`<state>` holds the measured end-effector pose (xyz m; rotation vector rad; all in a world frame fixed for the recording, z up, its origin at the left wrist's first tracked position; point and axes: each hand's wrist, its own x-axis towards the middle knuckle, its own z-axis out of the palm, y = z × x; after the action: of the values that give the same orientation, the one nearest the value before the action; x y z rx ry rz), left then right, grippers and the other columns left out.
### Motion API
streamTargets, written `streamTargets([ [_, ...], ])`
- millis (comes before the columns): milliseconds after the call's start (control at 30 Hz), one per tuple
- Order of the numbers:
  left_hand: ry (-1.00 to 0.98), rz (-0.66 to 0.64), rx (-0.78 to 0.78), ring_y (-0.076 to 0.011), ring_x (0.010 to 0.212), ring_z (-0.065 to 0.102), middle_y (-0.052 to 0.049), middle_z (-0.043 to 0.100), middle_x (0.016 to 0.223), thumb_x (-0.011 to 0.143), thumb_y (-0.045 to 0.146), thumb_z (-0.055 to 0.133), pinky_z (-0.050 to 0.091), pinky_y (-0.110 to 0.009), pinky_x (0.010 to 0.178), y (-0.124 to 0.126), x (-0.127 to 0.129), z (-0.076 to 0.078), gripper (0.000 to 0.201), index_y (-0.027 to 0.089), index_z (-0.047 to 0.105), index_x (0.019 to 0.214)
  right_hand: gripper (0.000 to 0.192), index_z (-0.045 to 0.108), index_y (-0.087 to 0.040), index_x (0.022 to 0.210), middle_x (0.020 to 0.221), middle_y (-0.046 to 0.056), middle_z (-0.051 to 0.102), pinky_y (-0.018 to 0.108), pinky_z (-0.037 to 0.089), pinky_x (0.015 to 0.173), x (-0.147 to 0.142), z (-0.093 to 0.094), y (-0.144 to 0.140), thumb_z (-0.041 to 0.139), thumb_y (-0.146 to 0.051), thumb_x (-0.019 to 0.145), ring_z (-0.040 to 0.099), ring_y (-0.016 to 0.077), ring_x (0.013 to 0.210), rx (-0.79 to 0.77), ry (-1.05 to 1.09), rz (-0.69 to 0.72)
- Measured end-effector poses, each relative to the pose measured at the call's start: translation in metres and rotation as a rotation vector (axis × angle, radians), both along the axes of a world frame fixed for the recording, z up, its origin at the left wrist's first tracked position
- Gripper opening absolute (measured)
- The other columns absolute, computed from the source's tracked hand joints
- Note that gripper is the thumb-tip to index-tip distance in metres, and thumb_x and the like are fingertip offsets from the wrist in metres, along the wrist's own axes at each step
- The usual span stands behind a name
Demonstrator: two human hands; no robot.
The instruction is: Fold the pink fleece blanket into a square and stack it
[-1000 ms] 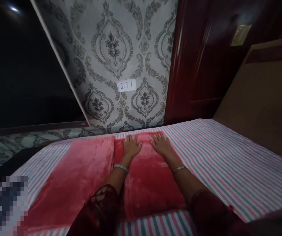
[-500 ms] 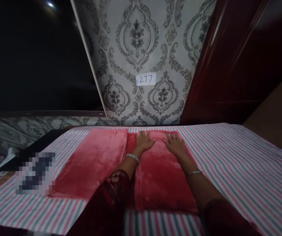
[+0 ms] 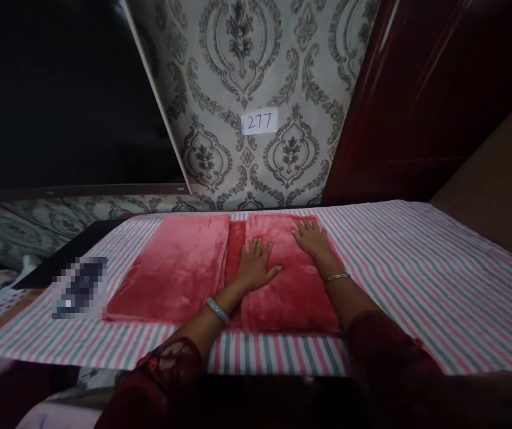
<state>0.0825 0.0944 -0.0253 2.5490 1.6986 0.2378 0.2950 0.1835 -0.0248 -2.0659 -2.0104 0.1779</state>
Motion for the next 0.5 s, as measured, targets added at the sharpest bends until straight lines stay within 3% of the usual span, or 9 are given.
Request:
streamTargets([
  [233, 0.003, 0.011, -0.034, -0.0353, 0.156, 0.014, -0.021, 0.02, 0.167, 0.094, 0.068, 0.04, 0.018, -0.061, 0.122, 0.0, 0.0, 0.009, 0.084, 0.017, 0.028, 0.159, 0.06, 0.032, -0.028, 0.159, 0.168, 0.008, 0.023, 0.061, 0.022, 0.119, -0.001, 0.003, -0.001, 0.024, -0.05, 0.104, 0.016, 0.0316, 0.155, -0.031, -0.045, 0.007],
  [367, -0.068, 0.008, -0.057, -0.0347, 0.156, 0.012, -0.02, 0.019, 0.167, 0.093, 0.066, 0.044, 0.015, -0.062, 0.122, -0.001, 0.0, 0.009, 0.082, 0.019, 0.031, 0.158, 0.058, 0.033, -0.026, 0.159, 0.169, 0.01, 0.021, 0.061, 0.024, 0.118, -0.002, 0.02, -0.008, 0.027, -0.046, 0.105, 0.016, 0.0317, 0.155, -0.073, -0.06, 0.011],
  [433, -0.184, 0.019, -0.106, -0.0338, 0.156, 0.012, -0.017, 0.02, 0.168, 0.09, 0.061, 0.054, 0.011, -0.062, 0.123, 0.004, -0.001, 0.01, 0.078, 0.021, 0.037, 0.155, 0.056, 0.037, -0.025, 0.157, 0.168, 0.011, 0.023, 0.061, 0.026, 0.117, -0.003, 0.031, -0.02, 0.031, -0.044, 0.104, 0.019, 0.0322, 0.154, -0.067, -0.047, 0.039],
  [500, -0.475, 0.102, -0.138, -0.0319, 0.156, 0.014, -0.013, 0.024, 0.167, 0.083, 0.048, 0.069, 0.011, -0.057, 0.125, 0.013, -0.003, 0.014, 0.071, 0.023, 0.05, 0.147, 0.055, 0.04, -0.023, 0.155, 0.167, 0.012, 0.026, 0.059, 0.027, 0.118, -0.004, 0.037, -0.038, 0.036, -0.041, 0.104, 0.023, 0.0321, 0.153, -0.026, -0.031, 0.085],
])
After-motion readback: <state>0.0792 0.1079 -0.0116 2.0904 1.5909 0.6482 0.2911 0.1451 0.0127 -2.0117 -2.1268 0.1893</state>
